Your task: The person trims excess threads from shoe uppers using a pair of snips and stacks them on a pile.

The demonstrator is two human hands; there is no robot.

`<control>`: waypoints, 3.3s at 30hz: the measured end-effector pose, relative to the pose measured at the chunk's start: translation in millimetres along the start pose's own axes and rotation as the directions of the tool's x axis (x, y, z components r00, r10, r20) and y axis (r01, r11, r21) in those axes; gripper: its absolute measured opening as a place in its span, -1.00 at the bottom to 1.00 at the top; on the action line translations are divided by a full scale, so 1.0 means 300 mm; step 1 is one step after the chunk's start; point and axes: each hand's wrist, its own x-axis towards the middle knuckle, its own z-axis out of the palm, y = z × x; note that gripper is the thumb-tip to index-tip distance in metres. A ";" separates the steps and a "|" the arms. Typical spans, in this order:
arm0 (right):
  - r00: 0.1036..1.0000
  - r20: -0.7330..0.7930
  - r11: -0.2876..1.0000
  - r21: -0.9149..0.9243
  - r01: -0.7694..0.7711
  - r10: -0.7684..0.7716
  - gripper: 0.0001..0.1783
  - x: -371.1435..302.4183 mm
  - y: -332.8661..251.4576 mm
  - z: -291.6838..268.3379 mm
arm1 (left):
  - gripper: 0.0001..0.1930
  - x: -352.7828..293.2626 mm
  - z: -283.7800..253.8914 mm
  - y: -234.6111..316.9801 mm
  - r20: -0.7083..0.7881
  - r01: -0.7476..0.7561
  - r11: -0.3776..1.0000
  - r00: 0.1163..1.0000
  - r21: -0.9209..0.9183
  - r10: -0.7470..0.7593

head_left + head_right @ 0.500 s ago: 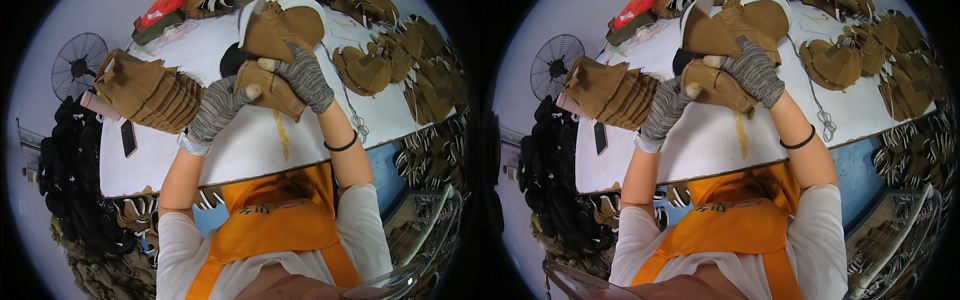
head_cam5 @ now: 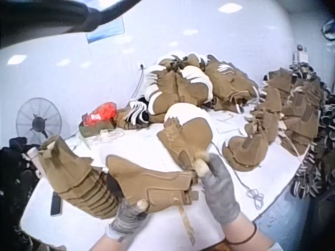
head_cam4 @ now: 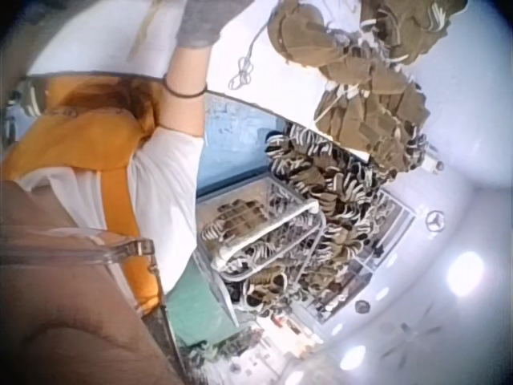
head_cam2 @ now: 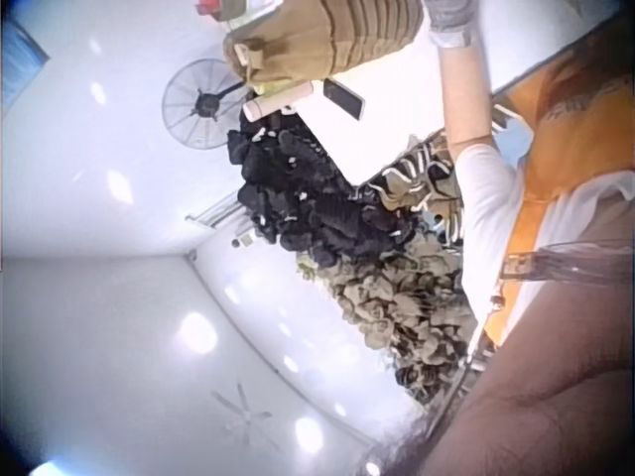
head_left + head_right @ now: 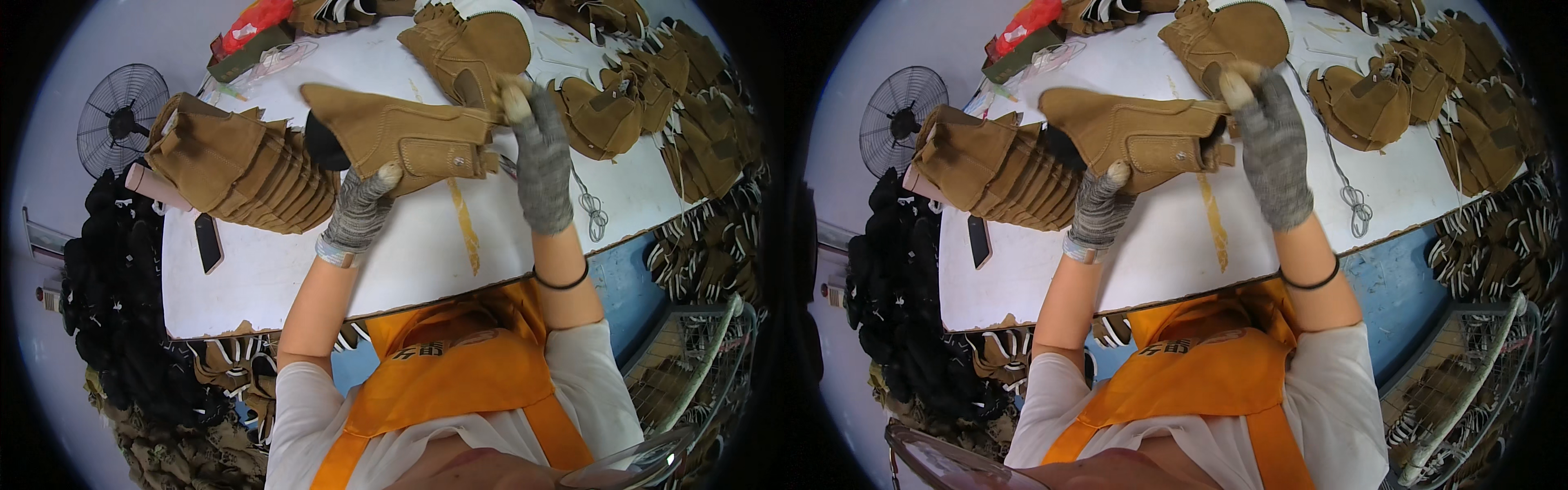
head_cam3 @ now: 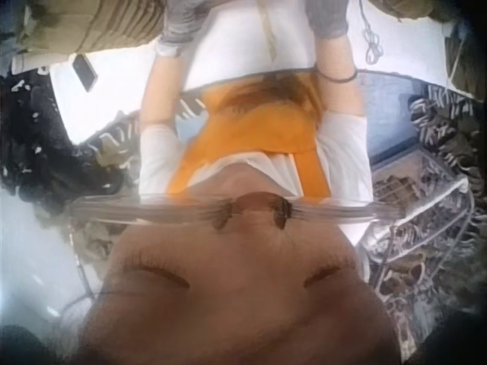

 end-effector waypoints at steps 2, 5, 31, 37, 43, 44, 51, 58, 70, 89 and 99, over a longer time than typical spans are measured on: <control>0.996 -0.073 0.995 0.081 -0.051 0.057 -0.61 -0.067 0.044 -0.008 | -0.26 0.000 0.004 -0.010 0.030 -0.020 0.998 0.999 -0.056 0.022; 0.986 -0.035 0.979 -0.129 0.159 -0.164 -0.57 -0.110 0.110 -0.020 | -0.23 -0.008 -0.021 -0.033 0.077 -0.055 0.998 0.995 0.001 0.055; 0.901 0.234 0.847 0.318 -0.425 0.365 -0.70 -0.089 0.088 -0.073 | -0.15 -0.040 -0.063 -0.051 0.057 0.053 0.972 0.998 -0.230 -0.041; 0.975 0.053 0.969 0.111 -0.219 0.215 -0.76 -0.097 0.065 -0.063 | -0.19 -0.040 -0.086 -0.060 -0.007 0.031 0.967 0.999 -0.253 -0.034; 0.968 0.188 0.977 -0.165 -0.136 0.167 -0.78 -0.167 0.036 -0.115 | -0.17 -0.028 -0.085 -0.067 -0.016 -0.017 0.957 1.000 -0.288 0.013; 0.973 0.228 0.985 -0.173 0.013 0.027 -0.80 -0.173 0.039 -0.101 | -0.17 -0.028 -0.085 -0.068 -0.017 -0.022 0.957 1.000 -0.288 0.018; 0.749 0.652 0.453 -0.635 0.625 -0.119 -0.81 -0.123 0.034 -0.153 | -0.19 -0.030 -0.087 -0.068 -0.024 -0.001 0.962 1.000 -0.274 -0.005; 0.515 0.836 0.312 -0.447 0.838 -0.187 -0.87 -0.070 0.015 -0.161 | -0.23 -0.018 -0.079 -0.061 -0.059 0.033 0.937 0.997 -0.347 -0.057; 0.881 0.374 0.872 -0.276 0.404 -0.290 -0.75 -0.173 0.081 -0.127 | -0.25 -0.025 -0.087 -0.076 -0.050 0.044 0.890 0.996 -0.454 -0.074; 0.636 0.719 0.480 -0.468 0.741 -0.280 -0.83 -0.112 0.047 -0.170 | -0.29 -0.016 -0.075 -0.093 -0.054 0.018 0.945 0.998 -0.327 -0.038; 0.939 0.266 0.926 -0.248 0.283 -0.216 -0.82 -0.234 0.147 -0.131 | -0.31 -0.024 -0.055 -0.091 -0.023 0.086 0.872 0.994 -0.483 -0.111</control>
